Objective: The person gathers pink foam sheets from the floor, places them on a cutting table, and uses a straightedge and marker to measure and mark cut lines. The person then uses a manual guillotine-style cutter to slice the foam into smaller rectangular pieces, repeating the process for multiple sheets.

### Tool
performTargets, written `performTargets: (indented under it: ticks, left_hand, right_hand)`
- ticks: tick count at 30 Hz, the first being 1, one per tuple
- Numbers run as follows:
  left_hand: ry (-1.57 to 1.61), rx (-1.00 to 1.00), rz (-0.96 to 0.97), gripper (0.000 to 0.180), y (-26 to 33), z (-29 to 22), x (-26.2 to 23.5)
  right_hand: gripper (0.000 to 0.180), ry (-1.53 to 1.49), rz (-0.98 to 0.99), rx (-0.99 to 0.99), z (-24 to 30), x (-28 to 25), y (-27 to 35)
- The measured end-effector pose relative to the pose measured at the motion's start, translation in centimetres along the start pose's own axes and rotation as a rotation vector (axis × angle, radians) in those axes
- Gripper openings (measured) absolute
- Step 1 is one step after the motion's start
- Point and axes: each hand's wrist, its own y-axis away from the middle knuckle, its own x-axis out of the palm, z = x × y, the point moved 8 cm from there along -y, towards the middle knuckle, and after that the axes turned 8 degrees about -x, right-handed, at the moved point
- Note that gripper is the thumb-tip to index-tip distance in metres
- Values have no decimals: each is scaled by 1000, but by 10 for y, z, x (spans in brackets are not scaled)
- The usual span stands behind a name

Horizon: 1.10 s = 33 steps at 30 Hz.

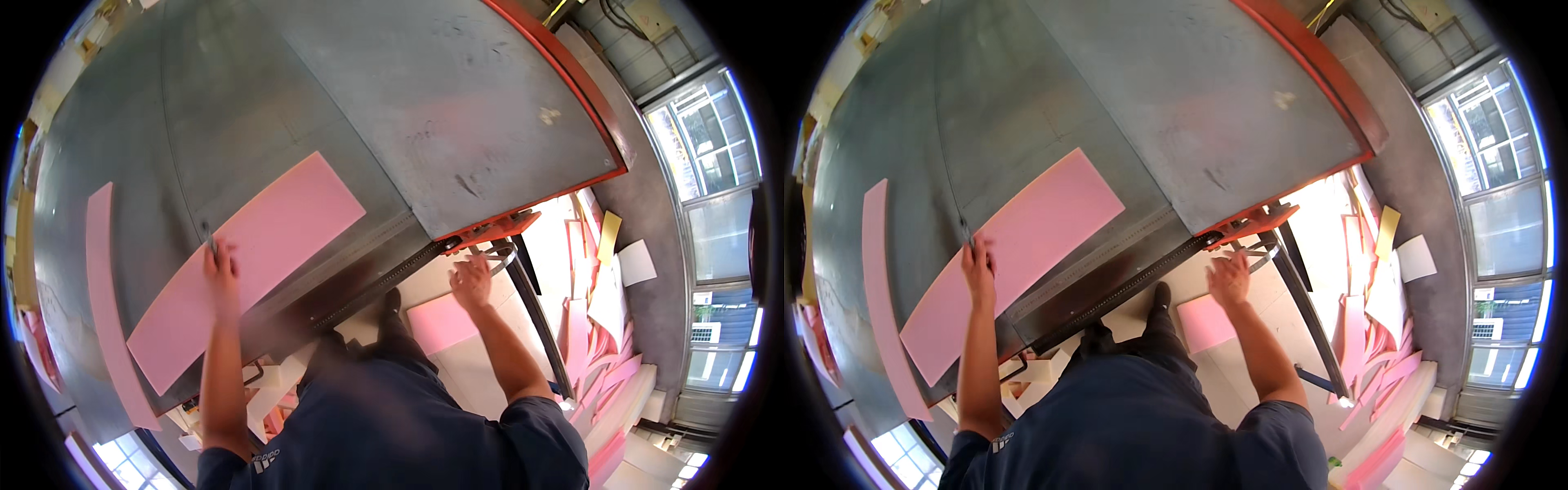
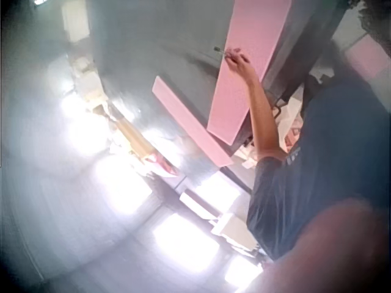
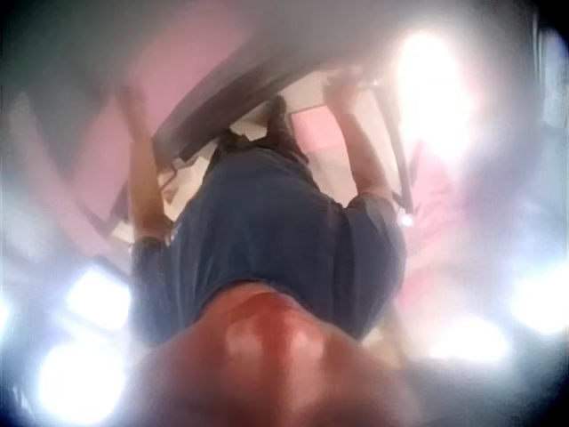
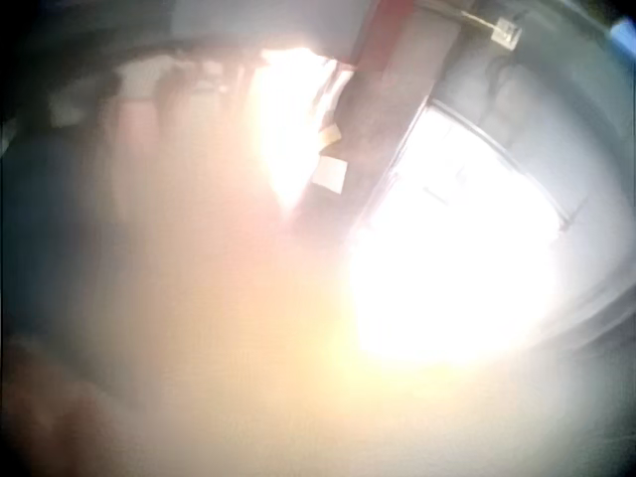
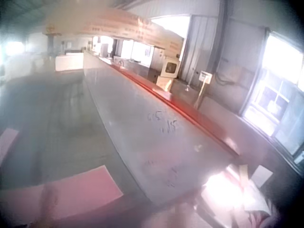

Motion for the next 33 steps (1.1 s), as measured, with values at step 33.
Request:
performTargets:
  ticks: [33]
  left_hand:
    - [-535,1337,471,20,87,-414,523]
  right_hand:
    - [32,-119,-92,47,-185,-12,-23]
